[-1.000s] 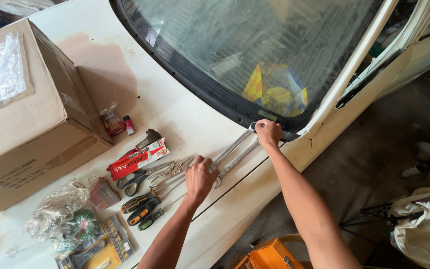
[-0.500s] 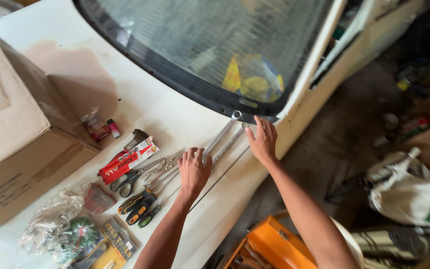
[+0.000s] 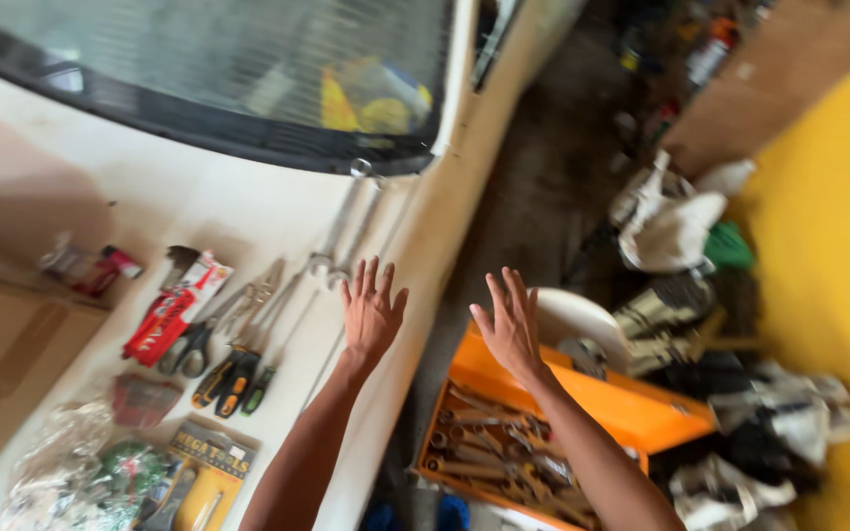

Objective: The person repeatedly takes wrenches from an orange toolbox and places them on the hood of a white car. The person arranges the wrenches in a line on the car hood.

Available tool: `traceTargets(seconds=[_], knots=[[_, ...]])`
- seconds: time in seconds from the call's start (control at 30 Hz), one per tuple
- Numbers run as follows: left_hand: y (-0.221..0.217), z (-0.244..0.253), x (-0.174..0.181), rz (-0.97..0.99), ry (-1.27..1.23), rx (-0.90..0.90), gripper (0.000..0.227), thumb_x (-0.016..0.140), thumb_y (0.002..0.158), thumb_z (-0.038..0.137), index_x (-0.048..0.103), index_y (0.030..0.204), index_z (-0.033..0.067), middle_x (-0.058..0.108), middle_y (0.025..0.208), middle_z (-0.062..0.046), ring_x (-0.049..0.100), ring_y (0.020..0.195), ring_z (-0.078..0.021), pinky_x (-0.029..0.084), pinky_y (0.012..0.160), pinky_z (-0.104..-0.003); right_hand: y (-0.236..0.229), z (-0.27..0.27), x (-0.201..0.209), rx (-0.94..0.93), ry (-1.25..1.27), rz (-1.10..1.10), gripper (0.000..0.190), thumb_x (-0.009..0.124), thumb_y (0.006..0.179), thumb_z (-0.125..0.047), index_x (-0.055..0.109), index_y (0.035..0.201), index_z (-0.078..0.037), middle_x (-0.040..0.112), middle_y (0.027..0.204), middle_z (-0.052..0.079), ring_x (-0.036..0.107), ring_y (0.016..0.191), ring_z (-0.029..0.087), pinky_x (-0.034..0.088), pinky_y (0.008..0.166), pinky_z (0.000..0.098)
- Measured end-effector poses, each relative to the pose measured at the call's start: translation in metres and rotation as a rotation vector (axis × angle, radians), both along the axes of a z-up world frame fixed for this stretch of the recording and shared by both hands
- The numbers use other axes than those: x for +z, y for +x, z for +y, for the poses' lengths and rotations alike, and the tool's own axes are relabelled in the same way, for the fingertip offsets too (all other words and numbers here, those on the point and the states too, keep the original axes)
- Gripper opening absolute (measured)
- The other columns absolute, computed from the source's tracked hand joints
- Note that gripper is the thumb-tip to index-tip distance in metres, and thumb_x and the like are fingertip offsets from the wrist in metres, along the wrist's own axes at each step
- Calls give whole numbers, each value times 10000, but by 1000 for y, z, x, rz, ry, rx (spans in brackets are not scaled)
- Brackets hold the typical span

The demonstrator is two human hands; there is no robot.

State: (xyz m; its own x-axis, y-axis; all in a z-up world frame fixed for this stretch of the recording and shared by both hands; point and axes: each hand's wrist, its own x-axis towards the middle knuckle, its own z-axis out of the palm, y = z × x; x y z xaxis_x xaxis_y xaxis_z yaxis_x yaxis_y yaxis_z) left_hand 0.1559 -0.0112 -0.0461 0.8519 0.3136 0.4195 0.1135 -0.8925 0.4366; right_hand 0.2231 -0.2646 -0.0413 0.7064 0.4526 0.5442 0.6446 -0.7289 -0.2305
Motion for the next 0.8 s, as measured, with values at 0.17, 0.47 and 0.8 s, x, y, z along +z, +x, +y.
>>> traceTargets(seconds=[0.17, 0.47, 0.8], knots=[[-6, -46, 2, 12, 12, -127, 578, 553, 1001, 422, 515, 1498, 130, 414, 1602, -153, 292, 1514, -350, 180, 1213, -629, -36, -76, -8, -147, -78, 59, 624, 569, 1011, -433, 472, 1501, -59, 356, 1599, 231, 327, 1504, 404, 220, 1198, 671], [-39, -155, 0, -1, 19, -269, 595, 500, 1035, 459, 476, 1528, 126, 400, 1619, -142, 284, 1531, -338, 141, 1231, -638, -110, -211, -16, -289, -142, 61, 636, 534, 1028, -463, 467, 1503, -45, 309, 1616, 240, 309, 1507, 398, 207, 1208, 655], [-141, -256, -39, 5, 42, -302, 577, 521, 1034, 440, 509, 1507, 110, 418, 1590, -178, 291, 1516, -368, 178, 1193, -674, -205, -328, -26, -290, -161, 101, 623, 575, 1019, -426, 475, 1487, -28, 346, 1581, 267, 331, 1475, 434, 273, 1142, 698]])
